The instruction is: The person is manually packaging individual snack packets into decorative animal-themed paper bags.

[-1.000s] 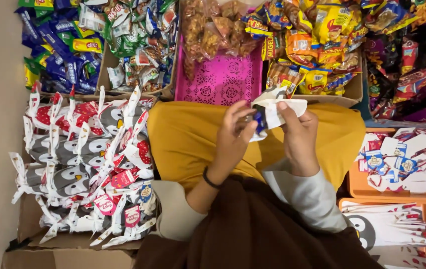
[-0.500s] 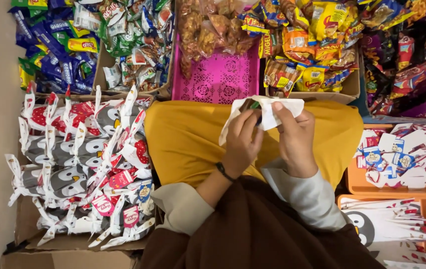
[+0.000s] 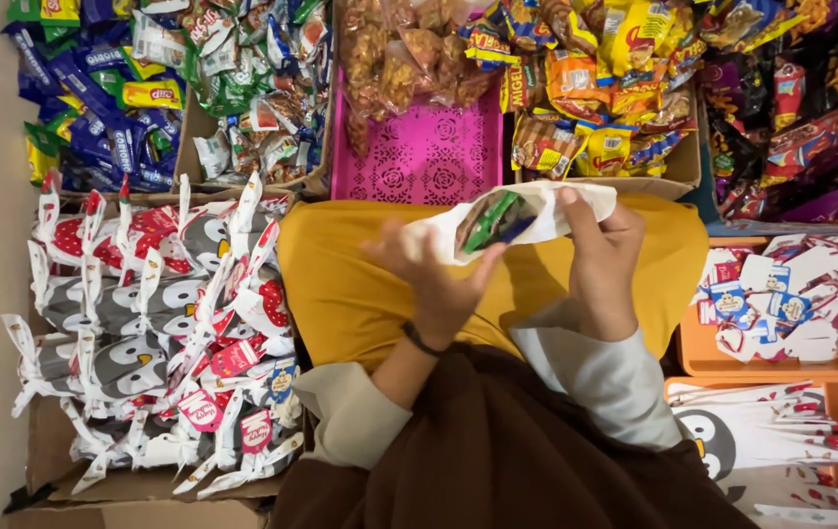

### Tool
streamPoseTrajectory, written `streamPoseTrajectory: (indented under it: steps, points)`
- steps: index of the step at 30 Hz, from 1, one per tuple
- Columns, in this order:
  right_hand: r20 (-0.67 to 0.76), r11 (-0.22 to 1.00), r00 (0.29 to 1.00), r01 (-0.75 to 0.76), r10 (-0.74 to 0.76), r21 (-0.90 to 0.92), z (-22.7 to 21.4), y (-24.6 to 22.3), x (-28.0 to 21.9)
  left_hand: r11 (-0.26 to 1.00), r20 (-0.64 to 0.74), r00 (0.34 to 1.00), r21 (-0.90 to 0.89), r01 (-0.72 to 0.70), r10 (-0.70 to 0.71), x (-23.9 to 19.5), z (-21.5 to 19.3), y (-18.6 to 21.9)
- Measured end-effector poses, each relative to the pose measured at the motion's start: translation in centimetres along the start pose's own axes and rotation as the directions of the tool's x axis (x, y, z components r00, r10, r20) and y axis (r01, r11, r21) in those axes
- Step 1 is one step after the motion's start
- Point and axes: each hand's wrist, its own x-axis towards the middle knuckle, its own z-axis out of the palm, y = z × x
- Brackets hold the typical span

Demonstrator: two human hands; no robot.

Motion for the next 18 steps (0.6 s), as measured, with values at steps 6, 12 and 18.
streamPoseTrajectory:
  steps: [6,12,18]
  points:
    - [-0.017,1.000,1.000,0.008,-0.008,0.029,0.0,0.1,0.5,0.763,0.184,0.866,-0.413,0.498,-0.466,-2.9,-1.8,-3.7]
    - [-0.004,0.997,1.000,-0.020,0.020,0.075,-1.3,1.3,0.8,0.386,0.697,0.612,-0.484,0.786,-0.372,-11.5,3.4,-6.5]
    - [0.163,0.956,0.967,0.224,-0.195,-0.187,-3.0,-1.2,0.5,0.514,0.564,0.800,-0.634,0.578,-0.203,0.6,2.1,0.9]
